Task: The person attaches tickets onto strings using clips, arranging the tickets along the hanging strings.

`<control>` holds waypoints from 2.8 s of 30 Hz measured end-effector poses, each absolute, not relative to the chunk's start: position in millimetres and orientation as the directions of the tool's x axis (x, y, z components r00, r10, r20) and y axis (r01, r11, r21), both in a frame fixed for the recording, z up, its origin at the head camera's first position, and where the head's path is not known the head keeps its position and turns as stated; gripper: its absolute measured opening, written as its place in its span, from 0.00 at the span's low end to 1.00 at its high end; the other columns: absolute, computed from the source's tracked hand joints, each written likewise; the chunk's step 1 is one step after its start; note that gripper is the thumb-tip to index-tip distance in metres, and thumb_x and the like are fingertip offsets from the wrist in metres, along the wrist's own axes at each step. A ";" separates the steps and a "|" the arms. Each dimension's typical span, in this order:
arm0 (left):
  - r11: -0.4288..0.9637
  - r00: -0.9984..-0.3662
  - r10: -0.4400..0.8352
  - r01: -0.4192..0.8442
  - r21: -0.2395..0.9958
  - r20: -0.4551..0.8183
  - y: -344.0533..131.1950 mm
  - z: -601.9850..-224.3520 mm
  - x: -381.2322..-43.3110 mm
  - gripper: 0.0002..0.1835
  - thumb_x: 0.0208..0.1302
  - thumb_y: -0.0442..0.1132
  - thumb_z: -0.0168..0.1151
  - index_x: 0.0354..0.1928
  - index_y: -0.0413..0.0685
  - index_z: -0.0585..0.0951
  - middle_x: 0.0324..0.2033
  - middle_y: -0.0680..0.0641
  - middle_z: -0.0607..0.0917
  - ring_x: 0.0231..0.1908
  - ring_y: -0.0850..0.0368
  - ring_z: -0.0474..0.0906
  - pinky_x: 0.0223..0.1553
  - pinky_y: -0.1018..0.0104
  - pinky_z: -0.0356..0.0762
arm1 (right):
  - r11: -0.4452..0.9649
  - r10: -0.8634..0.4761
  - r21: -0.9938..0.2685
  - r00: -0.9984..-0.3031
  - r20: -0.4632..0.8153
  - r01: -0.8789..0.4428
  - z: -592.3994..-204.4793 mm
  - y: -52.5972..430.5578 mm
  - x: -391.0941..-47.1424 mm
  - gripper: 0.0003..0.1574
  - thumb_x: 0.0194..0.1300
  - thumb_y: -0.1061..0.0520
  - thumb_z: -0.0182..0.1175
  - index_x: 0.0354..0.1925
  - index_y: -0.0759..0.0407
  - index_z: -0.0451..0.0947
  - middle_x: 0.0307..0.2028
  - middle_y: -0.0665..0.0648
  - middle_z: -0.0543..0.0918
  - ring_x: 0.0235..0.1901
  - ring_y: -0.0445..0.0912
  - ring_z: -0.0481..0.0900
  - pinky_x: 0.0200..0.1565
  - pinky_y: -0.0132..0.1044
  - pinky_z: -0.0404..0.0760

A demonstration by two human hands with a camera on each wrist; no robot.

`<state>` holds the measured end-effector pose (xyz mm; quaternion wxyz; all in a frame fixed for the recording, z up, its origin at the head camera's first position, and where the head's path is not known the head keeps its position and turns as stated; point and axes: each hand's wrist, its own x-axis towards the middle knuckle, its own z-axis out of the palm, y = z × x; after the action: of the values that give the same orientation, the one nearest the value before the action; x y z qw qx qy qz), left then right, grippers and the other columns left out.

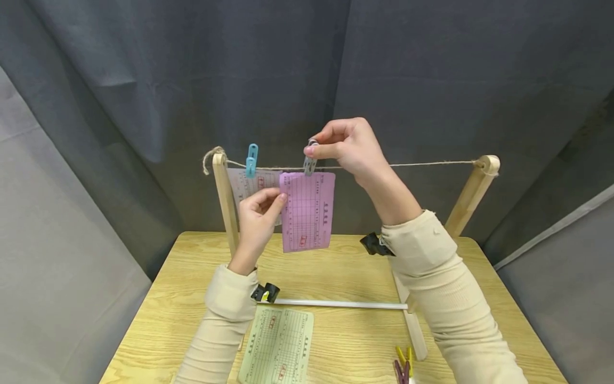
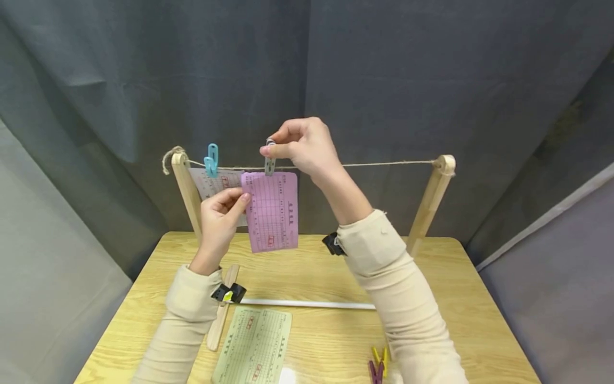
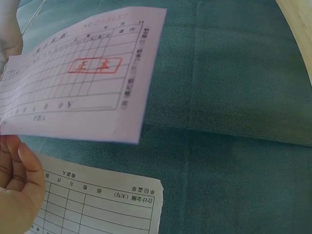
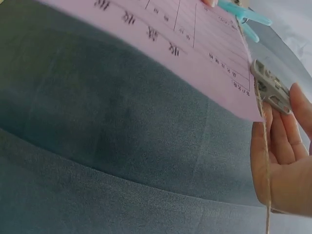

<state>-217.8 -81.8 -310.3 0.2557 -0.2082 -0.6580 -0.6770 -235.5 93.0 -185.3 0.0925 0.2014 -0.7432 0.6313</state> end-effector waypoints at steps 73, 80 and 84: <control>0.226 -0.698 -0.044 0.690 0.688 0.715 -86.5 -306.5 -191.1 0.11 0.53 0.20 0.58 0.40 0.23 0.76 0.27 0.33 0.80 0.27 0.54 0.75 0.31 0.69 0.76 | 0.324 -0.188 -0.812 -0.874 0.448 -0.486 -203.7 131.8 -188.3 0.18 0.52 0.63 0.66 0.43 0.67 0.79 0.38 0.58 0.82 0.34 0.41 0.81 0.39 0.31 0.78; 0.218 -0.652 -0.014 0.738 0.639 0.758 -94.1 -314.6 -192.4 0.12 0.52 0.20 0.59 0.40 0.23 0.76 0.27 0.35 0.80 0.26 0.55 0.75 0.29 0.72 0.75 | 0.342 -0.192 -0.807 -0.876 0.442 -0.482 -209.5 140.1 -180.1 0.18 0.53 0.62 0.66 0.43 0.67 0.78 0.38 0.59 0.82 0.34 0.41 0.81 0.39 0.30 0.78; 0.199 -0.629 0.002 0.762 0.616 0.777 -102.0 -331.2 -201.0 0.12 0.53 0.22 0.60 0.41 0.26 0.77 0.27 0.38 0.81 0.27 0.58 0.75 0.30 0.73 0.76 | 0.353 -0.191 -0.809 -0.883 0.429 -0.470 -214.1 145.0 -177.1 0.18 0.53 0.62 0.66 0.43 0.66 0.79 0.38 0.58 0.83 0.33 0.40 0.81 0.38 0.29 0.78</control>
<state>-201.0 -102.0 -331.2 0.3328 -0.2731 -0.6993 -0.5707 -177.1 145.0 -214.1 0.1310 0.2035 -0.8119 0.5313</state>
